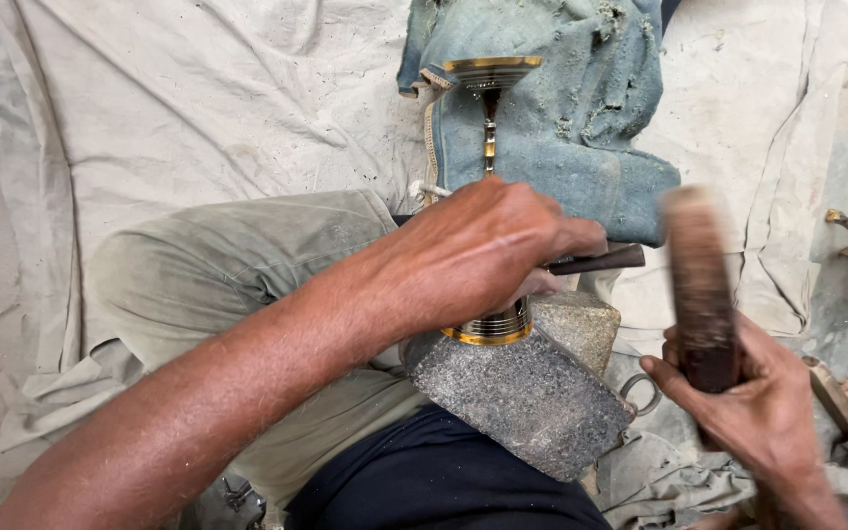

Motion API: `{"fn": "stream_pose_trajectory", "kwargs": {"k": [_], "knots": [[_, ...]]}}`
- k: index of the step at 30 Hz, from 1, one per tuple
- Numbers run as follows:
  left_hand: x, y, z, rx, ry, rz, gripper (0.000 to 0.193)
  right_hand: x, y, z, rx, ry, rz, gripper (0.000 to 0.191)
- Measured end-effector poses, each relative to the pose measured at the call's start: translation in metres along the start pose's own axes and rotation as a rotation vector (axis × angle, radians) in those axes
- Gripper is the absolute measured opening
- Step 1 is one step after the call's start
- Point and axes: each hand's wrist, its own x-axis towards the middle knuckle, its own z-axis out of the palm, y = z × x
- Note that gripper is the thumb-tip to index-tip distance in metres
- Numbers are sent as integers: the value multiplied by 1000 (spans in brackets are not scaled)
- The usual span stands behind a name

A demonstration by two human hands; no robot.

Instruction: The person sits on the floor with a brass bell-shaped object on their lap and decorates its surface, holding a small punch against the metal and striking it with a wooden mallet to form a pattern, repositioning the punch repeatedly around the bell.

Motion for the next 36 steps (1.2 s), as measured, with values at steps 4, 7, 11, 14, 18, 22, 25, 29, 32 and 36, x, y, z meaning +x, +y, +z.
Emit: {"fn": "stream_pose_trajectory", "kwargs": {"k": [4,7,11,14,18,22,25,29,32,36], "knots": [[5,-4,-2,-44,10,145,43,-22,-3,13,-35,80,105,14],[7,-3,-10,-36,-81,161,42,-32,-6,25,-23,157,-219,26],[-1,-4,-23,-61,-99,210,37,-42,-15,33,-48,234,-180,16],[-3,-5,-25,-88,-75,288,36,-46,-22,37,-240,314,-277,18],[-8,-6,-18,-54,-52,301,36,-46,-23,42,-260,269,-195,15],[-25,-18,-15,-192,156,242,32,-40,-19,35,88,205,-42,11],[-41,-26,-10,-262,291,37,32,-29,-24,19,382,74,-54,22],[-50,-28,-2,-393,397,-117,32,-6,-49,-6,326,42,-409,25],[-47,-23,-1,-353,386,-116,35,19,-72,-15,380,-32,-399,41],[-44,-14,-7,-285,357,-103,38,31,-99,-23,-235,78,-282,49]]}}
